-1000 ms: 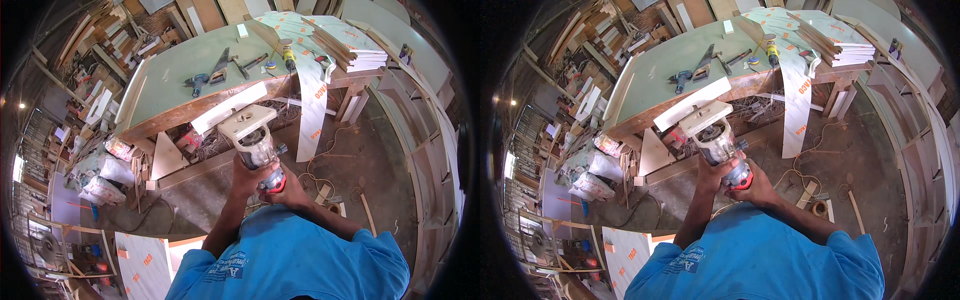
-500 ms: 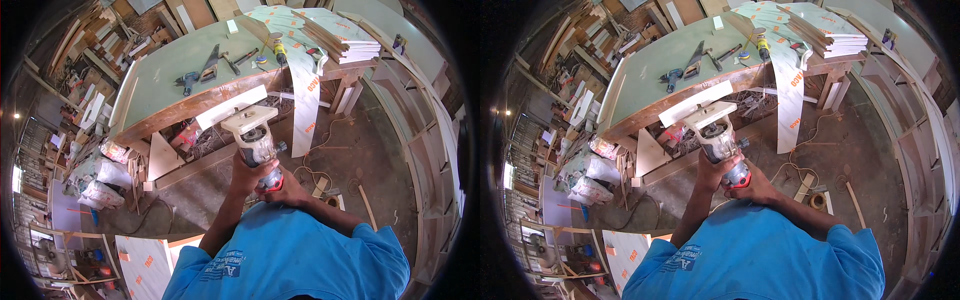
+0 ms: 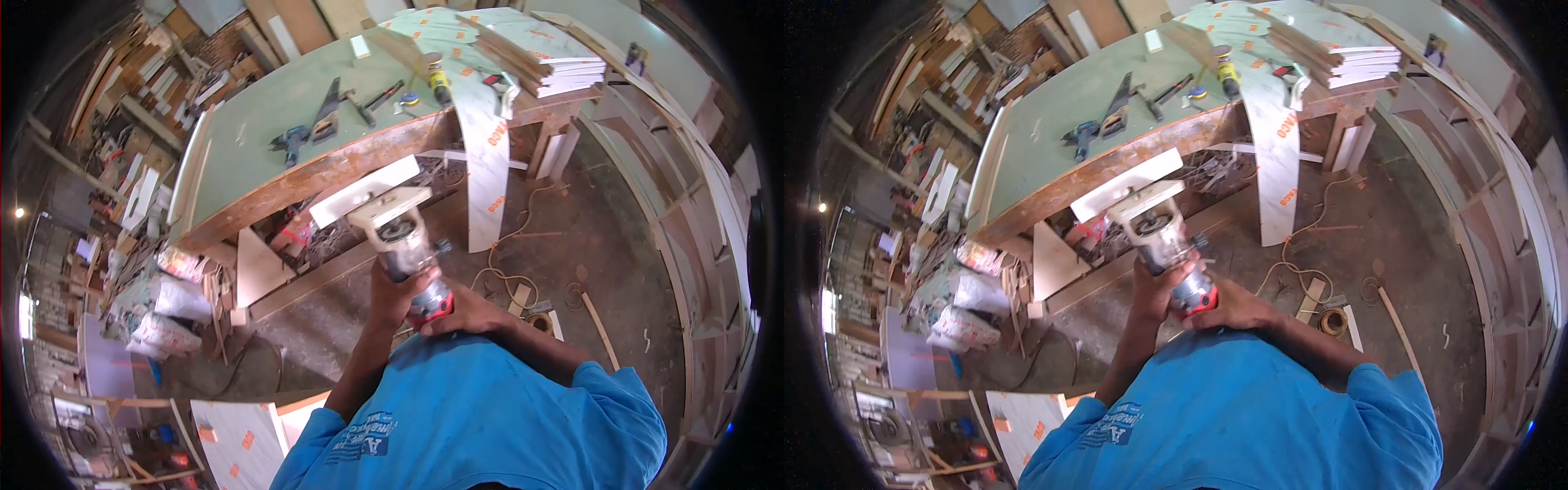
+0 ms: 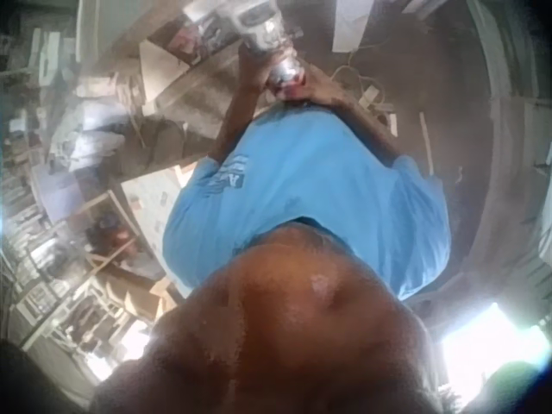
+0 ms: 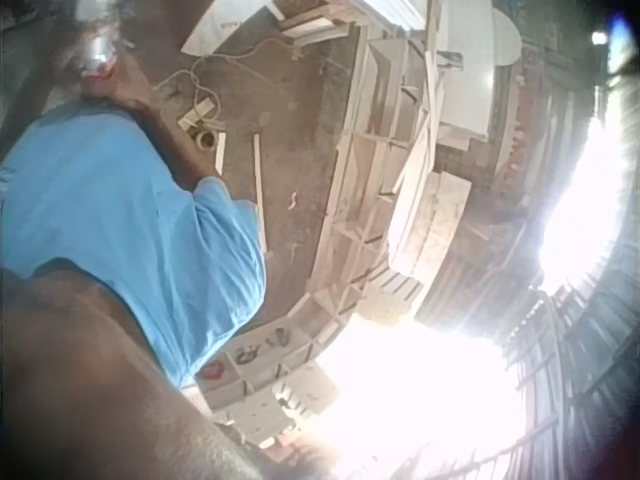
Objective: The person trims the edge of a wood panel using a handheld router and then picks up another piece of wood.
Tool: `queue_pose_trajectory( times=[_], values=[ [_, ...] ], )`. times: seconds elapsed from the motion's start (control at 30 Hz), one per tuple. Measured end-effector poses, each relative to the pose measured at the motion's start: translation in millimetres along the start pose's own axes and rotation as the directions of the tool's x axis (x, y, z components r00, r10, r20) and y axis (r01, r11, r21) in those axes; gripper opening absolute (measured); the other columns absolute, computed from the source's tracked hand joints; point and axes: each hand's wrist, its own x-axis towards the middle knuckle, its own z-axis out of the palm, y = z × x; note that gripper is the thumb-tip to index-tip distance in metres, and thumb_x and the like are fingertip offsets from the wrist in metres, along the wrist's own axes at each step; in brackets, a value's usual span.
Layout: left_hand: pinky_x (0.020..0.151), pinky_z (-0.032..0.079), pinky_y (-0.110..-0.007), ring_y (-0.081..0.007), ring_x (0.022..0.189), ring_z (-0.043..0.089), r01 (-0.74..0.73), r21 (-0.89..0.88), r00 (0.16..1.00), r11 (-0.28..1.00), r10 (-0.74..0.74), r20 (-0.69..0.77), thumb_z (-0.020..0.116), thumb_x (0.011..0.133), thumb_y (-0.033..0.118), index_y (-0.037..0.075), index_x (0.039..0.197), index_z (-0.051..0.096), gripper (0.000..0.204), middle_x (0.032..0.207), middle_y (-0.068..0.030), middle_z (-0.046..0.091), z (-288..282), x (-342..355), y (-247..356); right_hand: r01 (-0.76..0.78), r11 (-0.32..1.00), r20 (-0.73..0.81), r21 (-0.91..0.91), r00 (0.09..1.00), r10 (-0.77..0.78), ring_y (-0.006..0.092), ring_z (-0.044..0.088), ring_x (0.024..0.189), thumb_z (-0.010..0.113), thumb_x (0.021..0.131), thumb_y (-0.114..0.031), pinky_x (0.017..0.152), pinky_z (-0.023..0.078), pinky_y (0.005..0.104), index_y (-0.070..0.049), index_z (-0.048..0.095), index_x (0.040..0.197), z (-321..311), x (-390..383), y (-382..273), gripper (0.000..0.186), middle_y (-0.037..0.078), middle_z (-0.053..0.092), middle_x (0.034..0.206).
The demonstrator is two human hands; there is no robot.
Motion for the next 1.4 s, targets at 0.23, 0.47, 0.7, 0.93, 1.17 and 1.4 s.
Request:
queue_pose_trajectory(
  times=[0.23, 0.47, 0.7, 0.93, 1.17, 1.4],
  values=[
    [0.084, 0.056, -0.034, -0.0191, 0.096, 0.068, 0.062, -0.069, 0.995, 0.996, -0.067, -0.068, 0.074, 0.081, 0.008, -0.004, 0.126, 0.058, 0.049, 0.109, -0.0104, 0.068, -17.7, 1.0, -22.0, 0.317, 0.928, -0.305, -0.195, 0.880, -0.365, 0.0226, 0.059, 0.115, 0.069, 0.097, -0.034, 0.101, 0.047, 0.0389, -0.004, 0.048, 0.142, -10.2, -8.6, -29.8, 0.058, 0.014, 0.060, 0.126],
    [0.085, 0.055, -0.037, -0.0216, 0.102, 0.065, 0.079, -0.088, 0.996, 0.993, -0.074, 0.053, 0.073, 0.077, 0.018, -0.004, 0.134, 0.051, 0.065, 0.117, -0.0132, 0.062, -14.3, 0.2, -24.1, 0.448, 0.777, -0.305, -0.441, 0.740, -0.600, 0.0259, 0.064, 0.102, 0.064, 0.100, -0.025, 0.087, 0.051, 0.0395, -0.002, 0.056, 0.125, -10.8, 2.4, -32.5, 0.035, 0.015, 0.062, 0.111],
    [0.086, 0.055, -0.038, -0.0228, 0.101, 0.065, 0.321, -0.232, 0.946, 0.918, -0.302, 0.116, 0.070, 0.082, 0.018, -0.002, 0.140, 0.045, 0.067, 0.122, -0.0140, 0.059, -56.8, -3.0, -55.1, 0.409, 0.485, -0.110, -0.773, 0.666, -0.738, 0.0401, 0.064, 0.096, 0.060, 0.100, -0.023, 0.077, 0.052, 0.0464, -0.001, 0.055, 0.117, -20.1, 19.9, -12.8, 0.028, 0.020, 0.061, 0.104],
    [0.084, 0.056, -0.038, -0.0236, 0.100, 0.065, 0.394, -0.256, 0.913, 0.883, -0.344, 0.219, 0.070, 0.085, 0.023, 0.000, 0.139, 0.047, 0.063, 0.119, -0.0117, 0.061, -46.9, -11.9, -38.2, 0.324, 0.701, -0.232, -0.635, 0.786, -0.573, 0.0386, 0.066, 0.080, 0.048, 0.107, -0.033, 0.070, 0.051, 0.0447, 0.000, 0.060, 0.105, -8.7, 24.3, -16.8, 0.035, 0.021, 0.062, 0.081],
    [0.074, 0.056, -0.035, -0.0207, 0.087, 0.067, 0.284, -0.218, 0.949, 0.934, -0.241, 0.206, 0.072, 0.082, 0.026, -0.002, 0.129, 0.052, 0.058, 0.104, -0.0114, 0.065, -39.1, -12.7, -32.1, 0.193, 0.792, -0.266, -0.579, 0.874, -0.407, 0.0428, 0.065, 0.078, 0.046, 0.106, -0.040, 0.070, 0.051, 0.0474, 0.000, 0.059, 0.102, 0.3, 5.6, -42.9, 0.042, 0.023, 0.063, 0.082],
    [0.078, 0.055, -0.034, -0.0209, 0.088, 0.067, 0.222, -0.249, 0.972, 0.943, -0.193, 0.134, 0.072, 0.086, 0.031, -0.002, 0.130, 0.051, 0.059, 0.102, -0.0122, 0.065, -22.9, -15.6, -18.7, 0.312, 0.591, -0.200, -0.744, 0.740, -0.643, 0.0436, 0.065, 0.082, 0.049, 0.105, -0.039, 0.072, 0.051, 0.0475, -0.001, 0.058, 0.108, 3.3, 7.6, -34.7, 0.039, 0.023, 0.064, 0.086]
  ],
)
